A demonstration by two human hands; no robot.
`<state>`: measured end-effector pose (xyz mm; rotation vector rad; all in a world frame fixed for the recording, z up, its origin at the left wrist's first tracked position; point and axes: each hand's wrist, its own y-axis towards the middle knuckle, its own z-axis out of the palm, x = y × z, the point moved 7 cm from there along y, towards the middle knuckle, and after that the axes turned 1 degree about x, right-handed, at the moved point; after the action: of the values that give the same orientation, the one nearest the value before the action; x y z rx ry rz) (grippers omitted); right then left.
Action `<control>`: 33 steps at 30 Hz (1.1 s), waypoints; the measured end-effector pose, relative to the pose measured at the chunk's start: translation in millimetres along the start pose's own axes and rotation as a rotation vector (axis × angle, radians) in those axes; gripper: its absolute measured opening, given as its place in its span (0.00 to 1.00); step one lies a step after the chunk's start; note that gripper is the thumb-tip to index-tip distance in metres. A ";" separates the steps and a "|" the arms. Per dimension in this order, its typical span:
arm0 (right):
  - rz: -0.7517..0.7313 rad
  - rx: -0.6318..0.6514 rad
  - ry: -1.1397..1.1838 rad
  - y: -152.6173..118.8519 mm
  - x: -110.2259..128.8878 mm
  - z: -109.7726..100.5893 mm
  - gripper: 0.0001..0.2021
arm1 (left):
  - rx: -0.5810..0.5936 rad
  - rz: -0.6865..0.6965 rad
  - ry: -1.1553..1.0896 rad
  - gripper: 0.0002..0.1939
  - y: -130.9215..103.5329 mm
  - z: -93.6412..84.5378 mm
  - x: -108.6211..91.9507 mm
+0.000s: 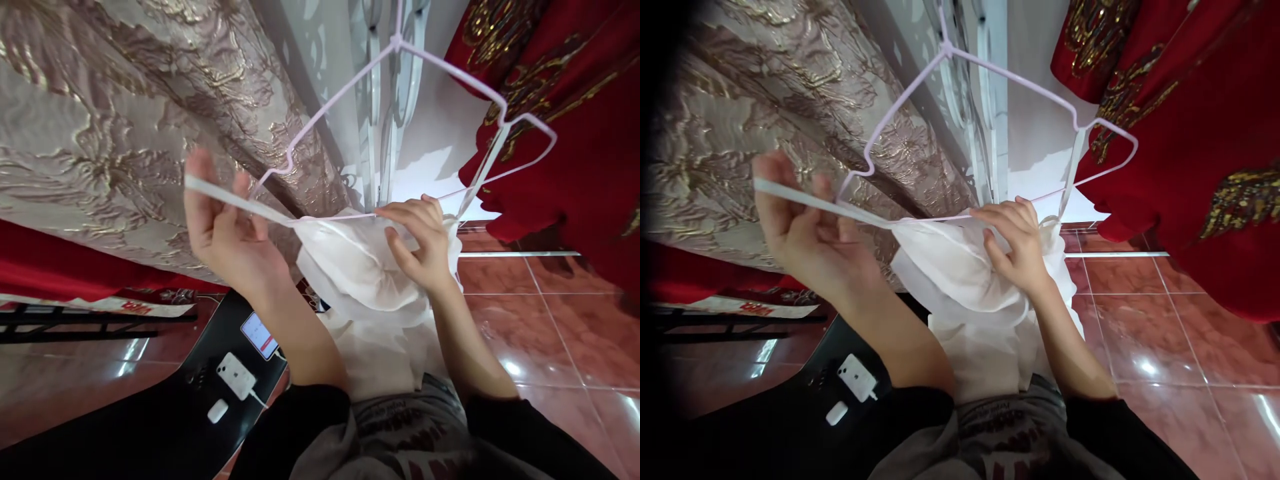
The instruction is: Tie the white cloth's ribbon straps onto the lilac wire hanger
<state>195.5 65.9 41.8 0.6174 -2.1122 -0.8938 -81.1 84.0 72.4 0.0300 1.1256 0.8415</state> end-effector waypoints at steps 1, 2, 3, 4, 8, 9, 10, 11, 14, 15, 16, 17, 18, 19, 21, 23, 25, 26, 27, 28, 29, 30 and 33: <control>0.008 -0.013 -0.009 -0.8 -1.4 -0.9 0.14 | -0.096 -0.009 0.014 0.24 -1.3 -17.5 8.8; 0.015 -0.031 -0.016 -1.8 -2.2 -1.3 0.14 | -0.167 -0.038 0.021 0.19 -4.9 -32.6 18.8; 0.018 -0.047 -0.020 -2.8 -2.2 -1.0 0.14 | -0.203 -0.085 0.030 0.15 -10.2 -43.6 29.0; 0.018 -0.054 -0.020 -3.6 -1.0 0.6 0.14 | -0.191 -0.150 0.048 0.13 -16.2 -48.4 38.8; 0.013 -0.023 0.013 -6.0 13.9 11.4 0.17 | 0.178 -0.332 0.058 0.13 -44.4 -11.8 55.5; 0.017 -0.003 0.028 -6.7 18.2 13.5 0.17 | 0.219 -0.316 0.028 0.12 -49.9 -0.1 52.3; 0.026 0.023 0.044 -7.7 21.3 15.2 0.16 | 0.240 -0.297 -0.012 0.11 -54.4 10.5 48.9; 0.037 0.025 0.059 -9.0 22.6 14.2 0.15 | 0.254 -0.291 -0.050 0.10 -58.3 19.6 46.7; 0.080 -0.312 0.020 -18.1 11.2 -16.0 0.14 | 0.276 -0.286 -0.137 0.14 -64.9 34.6 46.1; 0.118 -0.491 -0.010 -25.3 2.2 -30.7 0.14 | 0.281 -0.286 -0.148 0.15 -65.7 35.9 47.6; 0.170 -0.633 -0.021 -32.8 -8.5 -42.2 0.15 | 0.285 -0.283 -0.151 0.15 -65.9 36.0 49.2; 0.239 -0.699 0.003 -38.0 -20.6 -48.8 0.16 | 0.284 -0.278 -0.150 0.16 -65.7 35.3 50.8; 0.331 -0.674 0.067 -39.5 -33.7 -49.3 0.16 | 0.281 -0.271 -0.147 0.16 -65.2 34.4 52.0; 0.428 -0.593 0.161 -38.9 -45.1 -45.1 0.16 | 0.281 -0.263 -0.146 0.16 -64.8 34.0 52.8; 0.572 -0.447 0.321 -37.6 -54.5 -33.7 0.14 | 0.277 -0.249 -0.141 0.15 -64.3 33.8 53.0; 0.618 -0.473 0.335 -37.5 -48.4 -32.7 0.13 | 0.272 -0.245 -0.131 0.15 -64.2 33.9 52.2; 0.574 -0.587 0.252 -37.1 -35.6 -38.9 0.12 | 0.268 -0.246 -0.118 0.15 -64.1 33.2 50.7; 0.538 -0.642 0.203 -37.2 -29.6 -42.4 0.12 | 0.269 -0.249 -0.113 0.15 -64.0 32.8 50.0; 0.498 -0.686 0.162 -37.4 -24.8 -45.7 0.11 | 0.269 -0.251 -0.109 0.15 -63.9 32.2 49.4; 0.455 -0.721 0.130 -37.8 -21.2 -49.2 0.09 | 0.265 -0.252 -0.106 0.15 -63.7 31.4 48.9; 0.412 -0.749 0.108 -38.2 -18.7 -53.0 0.08 | 0.261 -0.254 -0.102 0.15 -63.6 30.8 48.7; 0.374 -0.777 0.092 -38.5 -16.9 -57.6 0.08 | 0.257 -0.256 -0.098 0.15 -63.5 30.4 48.9; 0.218 -0.725 0.121 -24.2 -9.8 -68.0 0.09 | 0.244 -0.272 -0.091 0.15 -63.4 30.4 50.5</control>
<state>258.1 29.9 51.5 0.0588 -1.5482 -1.3471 -12.0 81.8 20.4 0.1145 1.1121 0.4544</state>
